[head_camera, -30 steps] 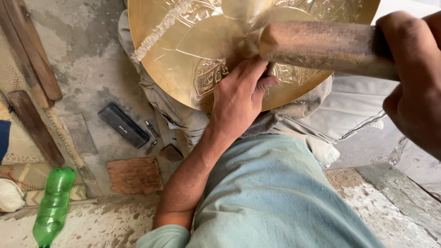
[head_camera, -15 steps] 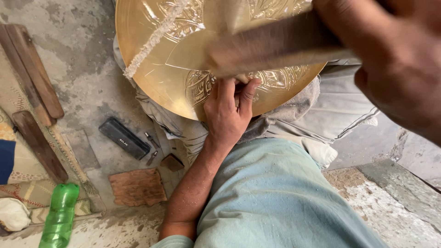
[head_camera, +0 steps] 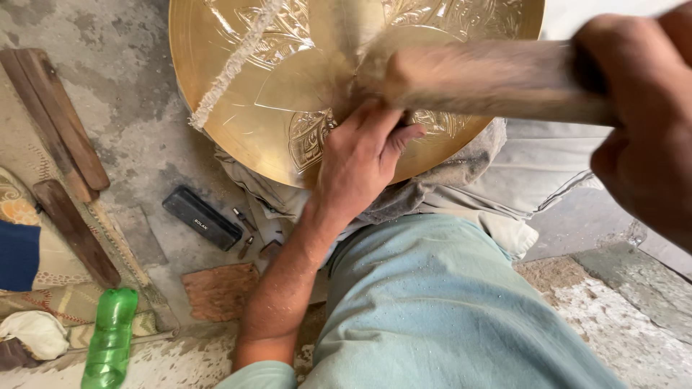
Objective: The person sits on the floor with a large embossed brass plate resting on their lap. They hold a small punch against the raised floral pattern with one hand and strike it with a wooden mallet held in the other hand, working around the design to refine the embossed relief.
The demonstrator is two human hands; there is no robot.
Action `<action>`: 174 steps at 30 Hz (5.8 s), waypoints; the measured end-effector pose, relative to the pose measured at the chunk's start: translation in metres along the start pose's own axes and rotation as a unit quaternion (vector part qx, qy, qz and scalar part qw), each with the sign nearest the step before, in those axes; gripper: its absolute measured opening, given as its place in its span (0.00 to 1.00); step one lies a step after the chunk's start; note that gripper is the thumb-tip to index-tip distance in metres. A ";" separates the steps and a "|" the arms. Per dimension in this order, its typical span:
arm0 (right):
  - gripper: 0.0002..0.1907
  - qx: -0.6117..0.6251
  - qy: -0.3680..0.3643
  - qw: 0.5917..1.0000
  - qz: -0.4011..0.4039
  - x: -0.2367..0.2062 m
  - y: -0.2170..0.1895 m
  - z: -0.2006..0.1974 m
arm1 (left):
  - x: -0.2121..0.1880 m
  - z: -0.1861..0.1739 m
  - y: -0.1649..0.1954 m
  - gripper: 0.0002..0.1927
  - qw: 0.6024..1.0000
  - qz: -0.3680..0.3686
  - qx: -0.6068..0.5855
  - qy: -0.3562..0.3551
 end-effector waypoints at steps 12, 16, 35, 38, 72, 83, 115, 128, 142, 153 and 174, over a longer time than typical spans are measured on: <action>0.28 0.234 0.125 0.947 0.179 -0.098 0.016 0.094 | 0.057 -0.015 0.012 0.17 0.962 0.123 -0.002 -0.243; 0.24 0.416 0.186 0.856 0.245 -0.100 0.002 0.099 | 0.061 -0.013 0.017 0.18 0.950 0.129 0.017 -0.284; 0.27 0.031 0.062 0.996 0.048 -0.036 0.003 0.019 | 0.019 -0.005 0.015 0.13 0.997 -0.008 0.009 -0.073; 0.24 -0.111 0.039 0.993 -0.028 -0.009 -0.001 0.003 | 0.000 -0.001 0.018 0.11 0.995 -0.057 -0.039 0.076; 0.25 -0.124 -0.030 0.979 -0.161 0.079 -0.041 -0.025 | -0.024 0.014 0.008 0.18 0.972 -0.145 -0.070 0.169; 0.25 -0.158 -0.042 0.967 -0.196 0.097 -0.062 -0.039 | -0.031 0.013 0.010 0.17 0.963 -0.184 -0.061 0.189; 0.32 0.393 0.256 0.803 0.369 -0.118 -0.041 0.118 | 0.052 -0.006 0.018 0.14 0.917 0.237 0.116 -0.298; 0.23 0.253 0.193 0.921 0.223 -0.103 -0.018 0.113 | 0.025 -0.012 0.017 0.20 0.961 0.134 0.029 -0.239; 0.20 0.373 0.171 0.870 0.275 -0.126 -0.034 0.137 | 0.018 -0.014 0.007 0.21 0.951 0.150 0.015 -0.269; 0.24 0.306 0.163 0.909 0.230 -0.157 -0.040 0.164 | 0.022 -0.010 0.008 0.15 0.930 0.198 0.082 -0.299; 0.20 0.083 0.060 0.994 -0.027 -0.024 -0.027 0.041 | -0.069 0.019 0.016 0.12 0.941 -0.194 -0.153 0.231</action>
Point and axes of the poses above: each hand's wrist, its own x-axis towards the middle knuckle, its own z-axis out of the palm, y = z × x, the point moved 1 cm from there along x, towards the middle knuckle, and after that the axes turned 3 degrees about x, right-handed, at the moved point
